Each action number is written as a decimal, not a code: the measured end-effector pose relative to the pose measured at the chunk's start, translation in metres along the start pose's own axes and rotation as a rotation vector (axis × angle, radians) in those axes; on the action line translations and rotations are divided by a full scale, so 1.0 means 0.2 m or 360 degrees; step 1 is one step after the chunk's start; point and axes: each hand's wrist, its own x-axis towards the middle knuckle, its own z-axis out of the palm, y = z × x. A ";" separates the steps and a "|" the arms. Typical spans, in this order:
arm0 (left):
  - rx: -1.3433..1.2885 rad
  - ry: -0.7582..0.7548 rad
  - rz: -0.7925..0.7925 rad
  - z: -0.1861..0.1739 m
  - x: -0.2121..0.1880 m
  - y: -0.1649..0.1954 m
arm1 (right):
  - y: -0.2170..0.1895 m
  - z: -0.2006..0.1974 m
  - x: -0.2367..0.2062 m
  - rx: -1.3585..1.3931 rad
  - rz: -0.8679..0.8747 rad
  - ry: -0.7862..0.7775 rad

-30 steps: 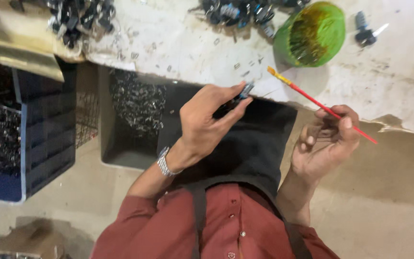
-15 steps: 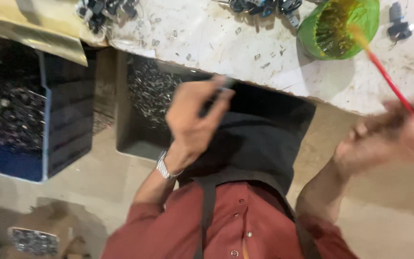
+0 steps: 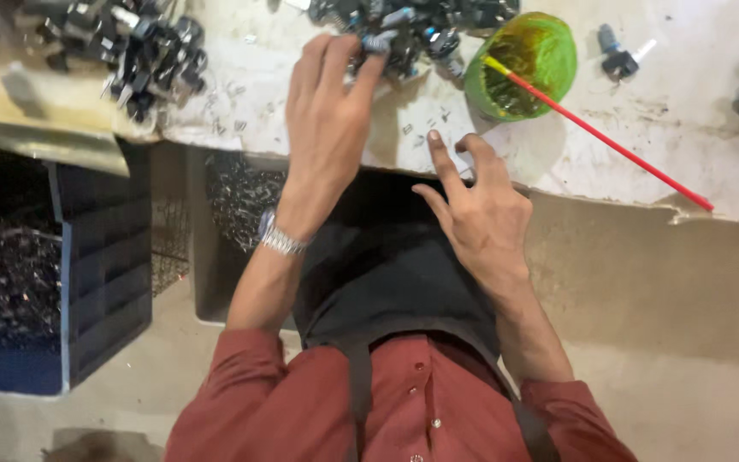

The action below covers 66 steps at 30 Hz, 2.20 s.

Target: The person picks up small metal components one at a time from the workbench, holds each in one hand, and uses a long-handled brush to apply a yellow-green liquid coating from a green container onto the part. The person then places the coated component back on the bench and reaches for the next one.

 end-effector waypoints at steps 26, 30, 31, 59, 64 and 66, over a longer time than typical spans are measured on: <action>-0.2397 0.0221 -0.1183 -0.31 -0.35 0.18 | 0.01 0.04 -0.07 0.0515 -0.0097 0.0477; -0.1837 0.0050 -0.0922 -0.28 -0.38 0.24 | 0.01 0.04 -0.02 0.0563 0.0003 0.0429; -0.1877 0.0033 -0.0897 -0.27 -0.37 0.24 | 0.02 0.04 0.00 0.0556 0.0008 0.0387; -0.1452 -0.0103 -0.0467 -0.14 -0.29 0.34 | 0.00 0.04 -0.03 0.1649 0.0715 0.0256; -0.1475 -0.0165 -0.0447 -0.13 -0.31 0.35 | 0.00 0.00 -0.04 0.1748 0.0903 0.0154; -0.1505 -0.0112 -0.0448 -0.14 -0.31 0.34 | -0.01 -0.03 -0.03 0.1602 0.0992 0.0060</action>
